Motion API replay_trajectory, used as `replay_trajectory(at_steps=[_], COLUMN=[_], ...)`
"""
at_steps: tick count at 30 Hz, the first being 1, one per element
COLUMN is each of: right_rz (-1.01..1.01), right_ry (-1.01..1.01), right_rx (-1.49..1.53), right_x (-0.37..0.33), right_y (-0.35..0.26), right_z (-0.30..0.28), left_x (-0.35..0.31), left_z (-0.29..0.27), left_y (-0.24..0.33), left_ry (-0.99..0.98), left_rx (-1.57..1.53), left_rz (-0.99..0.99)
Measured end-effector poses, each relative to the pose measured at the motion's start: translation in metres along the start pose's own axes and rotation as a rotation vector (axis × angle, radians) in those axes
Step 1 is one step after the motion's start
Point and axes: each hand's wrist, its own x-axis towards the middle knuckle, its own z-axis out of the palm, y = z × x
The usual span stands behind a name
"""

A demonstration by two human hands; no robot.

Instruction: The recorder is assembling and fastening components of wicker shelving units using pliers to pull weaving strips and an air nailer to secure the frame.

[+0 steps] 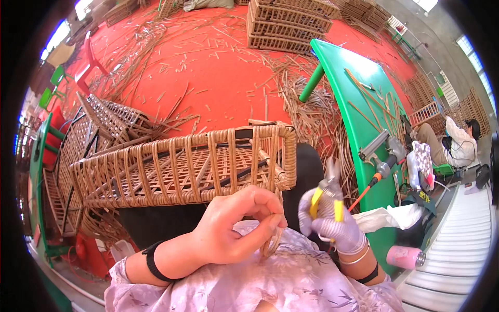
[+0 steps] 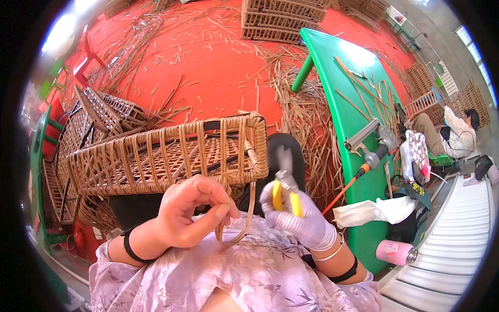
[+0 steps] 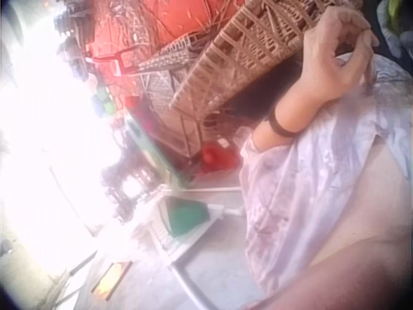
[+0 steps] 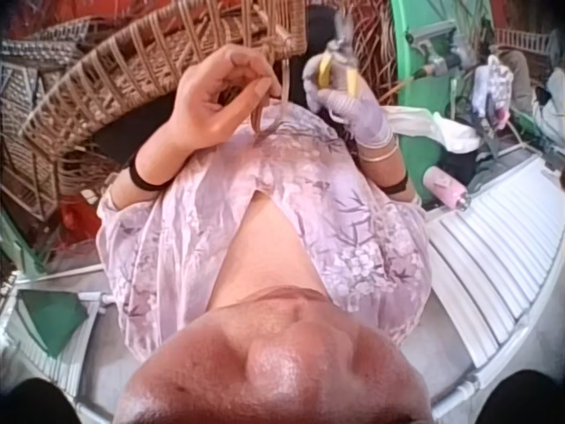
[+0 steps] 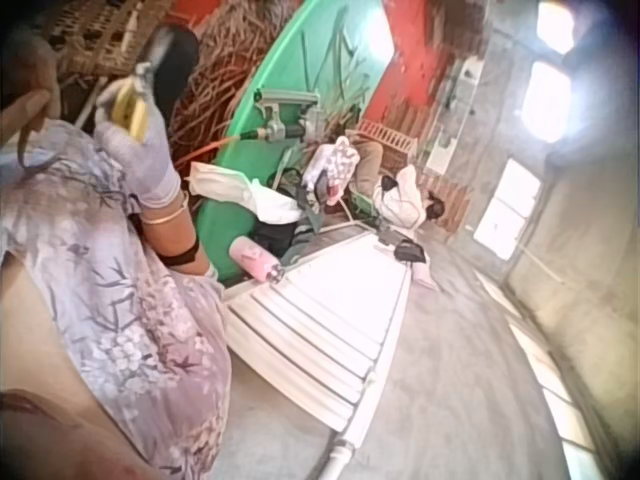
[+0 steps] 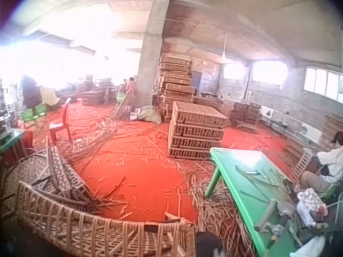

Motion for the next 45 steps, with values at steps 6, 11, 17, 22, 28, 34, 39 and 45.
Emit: replay_trajectory(at_steps=[6, 11, 17, 22, 28, 34, 39, 45], right_rz=[-0.017, -0.050, -0.052, -0.042, -0.442, -0.011, 0.495, 0.208], right_ry=[-0.277, -0.267, -0.164, 0.135, 0.631, 1.437, 1.519, 1.535], right_rx=[-0.328, -0.279, -0.411, 0.267, -0.029, -0.938, -1.146, -1.320], right_x=[0.000, 0.007, 0.004, 0.005, 0.016, -0.028, -0.043, -0.055], right_y=[0.011, 0.015, 0.006, 0.006, 0.000, 0.006, 0.007, 0.007], right_z=[0.002, 0.007, 0.016, -0.008, -0.130, -0.271, -0.300, -0.328], left_x=[0.000, 0.002, 0.001, 0.004, 0.004, -0.001, 0.009, 0.012], left_z=[0.002, -0.002, -0.001, -0.003, -0.001, -0.015, -0.005, -0.002], left_y=[0.000, 0.001, 0.003, 0.003, 0.003, -0.004, -0.003, -0.003], left_ry=[0.025, -0.051, -0.100, -0.094, -0.029, 0.011, 0.157, 0.219], left_rx=[0.022, 0.077, 0.126, 0.041, 0.114, 0.370, 0.604, 0.708], left_rz=[0.014, 0.022, 0.026, -0.005, -0.001, 0.024, 0.215, 0.237])
